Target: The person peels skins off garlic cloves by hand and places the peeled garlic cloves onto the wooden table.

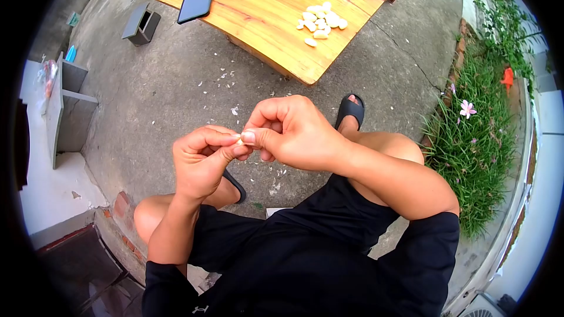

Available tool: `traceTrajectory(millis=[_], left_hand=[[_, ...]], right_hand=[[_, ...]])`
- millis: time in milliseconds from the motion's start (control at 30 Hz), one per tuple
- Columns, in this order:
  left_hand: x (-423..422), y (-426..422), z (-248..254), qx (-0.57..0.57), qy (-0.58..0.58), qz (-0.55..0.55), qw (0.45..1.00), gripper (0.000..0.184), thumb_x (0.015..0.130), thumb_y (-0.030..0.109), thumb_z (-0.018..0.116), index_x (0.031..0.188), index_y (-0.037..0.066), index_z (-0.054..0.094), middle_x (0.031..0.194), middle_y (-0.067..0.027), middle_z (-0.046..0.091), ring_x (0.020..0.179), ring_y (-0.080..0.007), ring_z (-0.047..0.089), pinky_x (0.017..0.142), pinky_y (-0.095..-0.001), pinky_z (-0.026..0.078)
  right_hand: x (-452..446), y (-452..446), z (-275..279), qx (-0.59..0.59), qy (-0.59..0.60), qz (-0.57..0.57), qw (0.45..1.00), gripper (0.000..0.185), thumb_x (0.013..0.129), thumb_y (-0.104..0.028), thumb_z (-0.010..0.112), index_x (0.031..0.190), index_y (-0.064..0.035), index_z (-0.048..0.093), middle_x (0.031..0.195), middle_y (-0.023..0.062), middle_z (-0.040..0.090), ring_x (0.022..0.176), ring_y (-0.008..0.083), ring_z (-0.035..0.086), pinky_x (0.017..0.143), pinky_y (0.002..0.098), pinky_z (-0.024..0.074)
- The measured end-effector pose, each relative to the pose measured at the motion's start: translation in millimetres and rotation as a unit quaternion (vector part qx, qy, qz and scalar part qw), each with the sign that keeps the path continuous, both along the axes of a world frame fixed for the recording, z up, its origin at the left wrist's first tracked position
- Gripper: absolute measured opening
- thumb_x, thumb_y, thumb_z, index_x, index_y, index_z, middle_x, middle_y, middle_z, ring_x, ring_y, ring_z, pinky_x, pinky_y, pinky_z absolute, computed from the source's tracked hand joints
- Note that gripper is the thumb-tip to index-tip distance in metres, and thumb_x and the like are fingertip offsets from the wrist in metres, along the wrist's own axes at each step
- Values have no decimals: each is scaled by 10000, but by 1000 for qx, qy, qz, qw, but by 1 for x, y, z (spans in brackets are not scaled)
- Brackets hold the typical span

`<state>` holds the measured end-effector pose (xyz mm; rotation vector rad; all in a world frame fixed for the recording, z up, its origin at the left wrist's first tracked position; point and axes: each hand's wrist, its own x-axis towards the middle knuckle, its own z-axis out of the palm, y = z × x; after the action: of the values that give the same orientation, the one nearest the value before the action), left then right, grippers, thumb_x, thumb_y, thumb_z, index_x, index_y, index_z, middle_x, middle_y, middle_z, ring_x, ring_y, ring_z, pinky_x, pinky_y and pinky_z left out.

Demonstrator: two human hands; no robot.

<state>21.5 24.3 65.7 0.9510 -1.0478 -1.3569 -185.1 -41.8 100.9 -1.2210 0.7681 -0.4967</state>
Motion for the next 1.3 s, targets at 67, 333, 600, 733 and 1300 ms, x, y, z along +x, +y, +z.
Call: traceTrajectory(millis=[67,333,600,733,1300], left_hand=[[-2,1,-2,-23,-32,6,999,151,827,-136,758,927,-23,758,943,-149,755,811,-183,736,744,-287,620],[1,-1,-3,-155,-153,-1,976,167,823,-173,733,914,-32,735,935,-149,736,838,-188,737,745,-287,623],[1,-1,-3,-35,-30,22,999,189,817,-164,756,954,-39,725,980,-146,727,920,-193,725,823,-298,614],[-1,-1,4,41,37,12,998,185,838,-152,747,985,-45,712,1012,-142,734,939,-191,729,852,-303,615],[4,-1,-5,-59,-79,29,995,144,860,-139,731,970,-45,729,968,-148,745,872,-191,736,765,-292,624]], right_hand=[[1,-1,-8,14,-15,-12,1000,159,1006,-142,678,937,1,680,808,36,707,654,68,628,584,223,508],[11,5,2,67,65,-22,995,268,1059,-218,604,917,4,656,721,36,655,587,81,602,517,225,477],[6,-1,-2,53,-46,-23,997,140,997,-117,682,995,22,699,791,61,705,683,84,657,606,228,547],[2,0,-5,-9,-27,-22,999,136,964,2,687,1095,33,704,913,93,747,801,108,703,724,251,584],[5,-1,-8,20,-19,-32,999,107,989,-30,670,1078,28,664,903,78,722,796,109,684,737,256,576]])
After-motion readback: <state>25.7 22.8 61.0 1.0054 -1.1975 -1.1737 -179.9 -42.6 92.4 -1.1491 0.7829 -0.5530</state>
